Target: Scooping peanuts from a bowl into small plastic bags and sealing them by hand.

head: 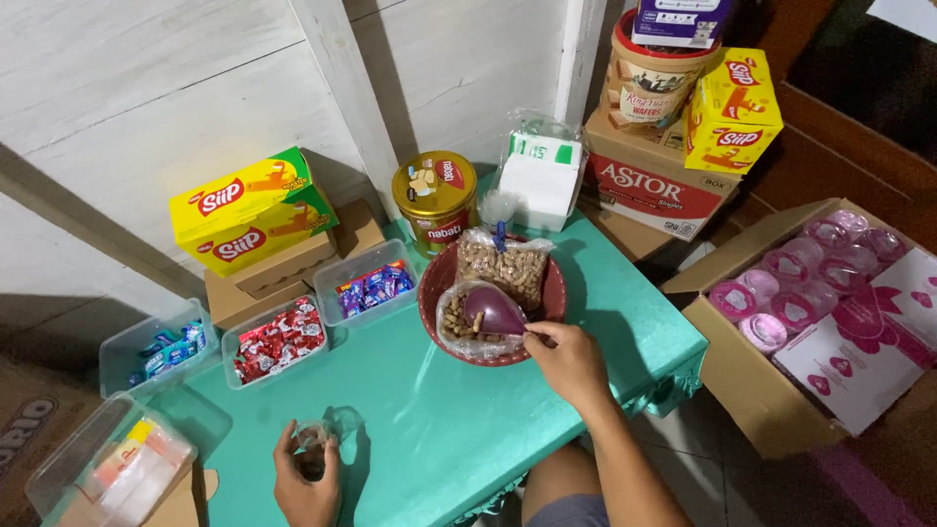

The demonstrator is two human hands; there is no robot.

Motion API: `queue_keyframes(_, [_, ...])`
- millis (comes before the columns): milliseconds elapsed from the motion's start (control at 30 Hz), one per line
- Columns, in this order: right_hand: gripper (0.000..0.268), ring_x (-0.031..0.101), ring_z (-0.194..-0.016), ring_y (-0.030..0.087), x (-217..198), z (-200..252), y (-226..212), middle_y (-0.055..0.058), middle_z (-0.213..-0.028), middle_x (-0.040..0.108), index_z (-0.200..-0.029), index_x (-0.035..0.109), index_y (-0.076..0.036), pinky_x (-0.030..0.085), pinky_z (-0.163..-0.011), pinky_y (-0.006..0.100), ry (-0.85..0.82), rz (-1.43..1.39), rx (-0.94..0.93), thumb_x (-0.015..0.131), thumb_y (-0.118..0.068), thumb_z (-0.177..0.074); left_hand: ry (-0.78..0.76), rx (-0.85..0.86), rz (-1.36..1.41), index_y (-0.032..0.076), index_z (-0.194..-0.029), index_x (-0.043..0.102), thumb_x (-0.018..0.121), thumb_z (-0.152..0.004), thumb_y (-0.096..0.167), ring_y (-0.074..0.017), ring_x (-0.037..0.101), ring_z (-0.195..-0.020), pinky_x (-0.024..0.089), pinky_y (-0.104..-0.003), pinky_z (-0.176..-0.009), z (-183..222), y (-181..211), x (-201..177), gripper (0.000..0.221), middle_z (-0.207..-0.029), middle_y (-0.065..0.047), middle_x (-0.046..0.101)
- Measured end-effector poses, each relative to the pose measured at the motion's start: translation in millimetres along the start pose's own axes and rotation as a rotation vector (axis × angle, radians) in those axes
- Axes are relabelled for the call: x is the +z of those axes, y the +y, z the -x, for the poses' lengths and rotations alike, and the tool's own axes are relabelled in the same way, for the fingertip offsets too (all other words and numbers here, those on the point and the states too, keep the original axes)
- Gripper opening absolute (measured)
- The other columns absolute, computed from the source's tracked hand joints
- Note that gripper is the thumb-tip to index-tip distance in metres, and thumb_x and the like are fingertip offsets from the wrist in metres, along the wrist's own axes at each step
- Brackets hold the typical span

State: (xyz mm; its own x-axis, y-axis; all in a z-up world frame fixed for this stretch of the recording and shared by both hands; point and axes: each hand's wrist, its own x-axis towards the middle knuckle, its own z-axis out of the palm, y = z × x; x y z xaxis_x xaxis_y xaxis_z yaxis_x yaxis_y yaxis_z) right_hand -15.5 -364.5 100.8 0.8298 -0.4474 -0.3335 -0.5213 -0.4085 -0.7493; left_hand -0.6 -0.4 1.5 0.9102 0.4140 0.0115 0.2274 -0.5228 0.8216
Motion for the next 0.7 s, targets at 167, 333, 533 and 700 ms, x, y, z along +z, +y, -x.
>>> queue_keyframes(167, [0.043,0.072,-0.116,0.018,-9.2,8.5,-10.8,-0.004,-0.13,0.076,-0.127,0.076,-0.021,0.059,-0.089,0.036,0.031,-0.025,0.01,0.061,-0.039,-0.091,0.003,0.028,0.045,0.013,-0.15,0.054,0.075,-0.087,0.025,-0.0246,0.07,-0.089,0.053,-0.038,-0.088,-1.4,-8.2,1.7,0.068,-0.124,-0.007,0.072])
queue_keyframes(333, [0.043,0.074,-0.106,0.017,-9.7,19.8,-20.7,-0.004,-0.127,0.077,-0.129,0.076,-0.021,0.059,-0.081,0.036,0.046,-0.017,-0.02,0.062,-0.038,-0.092,0.002,-0.018,0.035,0.014,-0.151,0.053,0.078,-0.084,0.028,-0.0237,0.071,-0.089,0.053,-0.039,-0.093,-8.7,-21.7,4.1,0.073,-0.122,-0.005,0.073])
queue_keyframes(533, [0.04,0.072,-0.12,0.022,22.1,21.6,-33.1,0.001,-0.124,0.079,-0.121,0.081,-0.018,0.058,-0.092,0.036,0.034,-0.009,-0.11,0.066,-0.036,-0.089,0.042,0.105,0.238,0.015,-0.147,0.055,0.082,-0.079,0.023,-0.0123,0.076,-0.083,0.057,-0.027,-0.088,-20.8,-58.5,16.3,0.073,-0.118,0.0,0.078])
queue_keyframes(700, [0.032,0.076,-0.099,0.013,67.4,36.9,-57.6,0.007,-0.1,0.084,-0.113,0.084,-0.01,0.053,-0.078,0.026,0.045,-0.104,-0.211,0.071,-0.026,-0.089,-0.034,0.138,0.352,0.019,-0.139,0.06,0.083,-0.08,0.026,-0.0121,0.079,-0.102,0.058,-0.026,-0.095,-18.4,-55.6,10.1,0.064,-0.12,-0.001,0.08])
